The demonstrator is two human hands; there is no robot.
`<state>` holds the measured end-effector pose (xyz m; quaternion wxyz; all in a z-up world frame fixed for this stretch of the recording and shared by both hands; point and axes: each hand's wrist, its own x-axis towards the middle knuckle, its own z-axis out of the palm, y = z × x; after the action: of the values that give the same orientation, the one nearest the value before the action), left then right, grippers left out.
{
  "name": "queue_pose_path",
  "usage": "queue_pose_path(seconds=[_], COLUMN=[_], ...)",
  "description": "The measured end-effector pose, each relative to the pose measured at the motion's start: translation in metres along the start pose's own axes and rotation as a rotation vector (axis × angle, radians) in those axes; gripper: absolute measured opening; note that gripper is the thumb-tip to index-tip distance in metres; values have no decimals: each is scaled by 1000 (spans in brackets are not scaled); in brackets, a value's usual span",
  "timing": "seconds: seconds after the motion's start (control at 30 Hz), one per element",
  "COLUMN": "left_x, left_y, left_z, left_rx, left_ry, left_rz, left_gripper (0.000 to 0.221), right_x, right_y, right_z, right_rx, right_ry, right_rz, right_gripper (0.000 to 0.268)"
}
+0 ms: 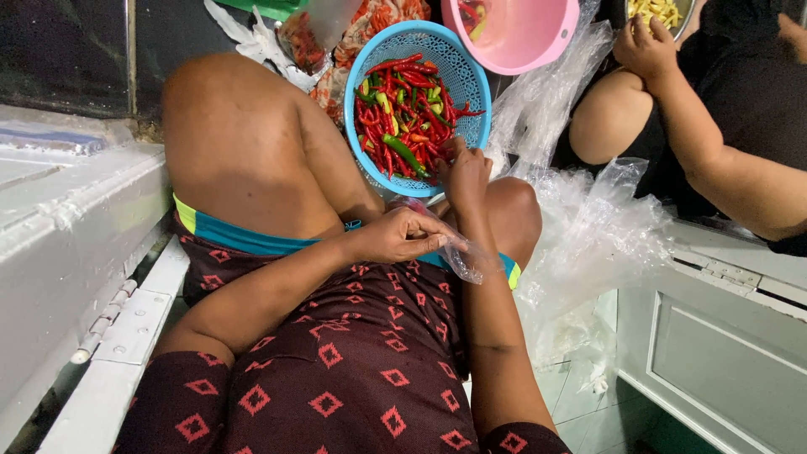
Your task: Packaging red chilies from a blue basket into small plastic bags while sitting on the floor.
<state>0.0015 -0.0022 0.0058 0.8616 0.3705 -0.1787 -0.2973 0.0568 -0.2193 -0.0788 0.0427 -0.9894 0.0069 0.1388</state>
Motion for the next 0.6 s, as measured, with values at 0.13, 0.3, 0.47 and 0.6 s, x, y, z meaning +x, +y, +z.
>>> queue_pose_path(seconds=[0.13,0.3,0.47,0.6], left_x=[-6,-5,-10,-12], left_y=[-2,-5,-9,-11], left_z=[-3,-3,-9,-14], left_rx=[2,8,24,30], left_ry=[-4,-25,-89,-125], left_rz=[8,1,-7,-15], left_gripper=[30,30,30,31], right_x=[-7,-32,-48,-54], right_y=[5,-17,-18,-9], right_z=[-6,-59,-96,-99], right_rx=[164,683,987,1215], right_ry=[-35,81,230,272], right_rz=[-7,184,137,160], right_gripper=[28,21,26,28])
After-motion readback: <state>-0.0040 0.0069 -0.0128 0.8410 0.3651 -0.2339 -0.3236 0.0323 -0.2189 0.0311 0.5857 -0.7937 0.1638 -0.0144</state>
